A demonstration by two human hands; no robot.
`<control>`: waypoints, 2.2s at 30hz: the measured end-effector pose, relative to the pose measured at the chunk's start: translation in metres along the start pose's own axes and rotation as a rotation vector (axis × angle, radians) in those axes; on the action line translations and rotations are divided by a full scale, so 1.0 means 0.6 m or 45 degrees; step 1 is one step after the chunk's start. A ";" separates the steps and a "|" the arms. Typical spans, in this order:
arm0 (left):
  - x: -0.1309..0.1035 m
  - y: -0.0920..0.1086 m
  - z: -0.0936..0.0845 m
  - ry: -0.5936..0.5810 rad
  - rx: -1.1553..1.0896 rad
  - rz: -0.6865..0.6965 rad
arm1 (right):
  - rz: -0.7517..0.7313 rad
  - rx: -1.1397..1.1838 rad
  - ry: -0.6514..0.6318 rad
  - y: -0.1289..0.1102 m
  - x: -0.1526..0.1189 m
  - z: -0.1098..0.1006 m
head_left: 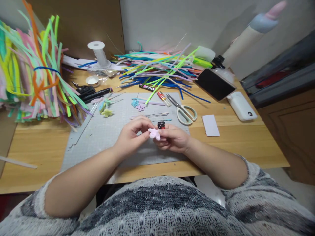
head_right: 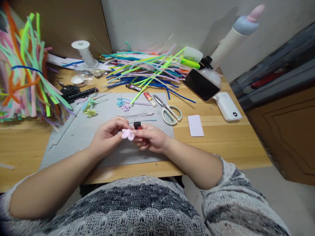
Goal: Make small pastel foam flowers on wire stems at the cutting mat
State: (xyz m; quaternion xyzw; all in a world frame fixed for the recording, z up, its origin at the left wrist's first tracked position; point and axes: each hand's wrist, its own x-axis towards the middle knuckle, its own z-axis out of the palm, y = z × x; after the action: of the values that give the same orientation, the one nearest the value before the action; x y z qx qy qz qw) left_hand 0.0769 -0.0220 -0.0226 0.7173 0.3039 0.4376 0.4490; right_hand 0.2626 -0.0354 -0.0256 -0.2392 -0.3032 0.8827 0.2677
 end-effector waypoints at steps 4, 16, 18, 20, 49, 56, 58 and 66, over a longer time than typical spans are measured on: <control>0.001 0.001 -0.001 0.006 0.005 -0.011 | -0.117 -0.101 0.182 0.003 0.004 0.001; 0.005 0.008 -0.013 0.244 0.592 0.197 | -0.753 -0.963 0.703 -0.002 0.006 -0.007; 0.004 0.008 -0.014 0.235 0.632 0.239 | -0.763 -1.025 0.716 0.000 0.004 -0.003; 0.003 0.008 -0.014 0.232 0.653 0.270 | -0.777 -1.080 0.725 0.001 0.002 0.000; 0.003 0.001 0.010 -0.232 -1.113 -0.998 | -0.953 -1.049 0.488 0.012 -0.001 -0.010; 0.000 -0.001 0.015 -0.356 -1.211 -1.011 | -0.983 -1.032 0.347 0.016 -0.002 -0.002; 0.000 -0.003 0.015 -0.358 -1.215 -1.012 | -0.999 -1.030 0.326 0.016 -0.002 -0.002; 0.002 -0.002 0.015 -0.392 -1.213 -1.001 | -0.989 -1.009 0.295 0.017 -0.003 -0.010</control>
State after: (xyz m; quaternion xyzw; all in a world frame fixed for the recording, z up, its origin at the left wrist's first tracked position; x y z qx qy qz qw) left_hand 0.0856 -0.0242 -0.0254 0.3287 0.2485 0.2192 0.8844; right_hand 0.2638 -0.0411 -0.0361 -0.2875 -0.6458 0.5061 0.4940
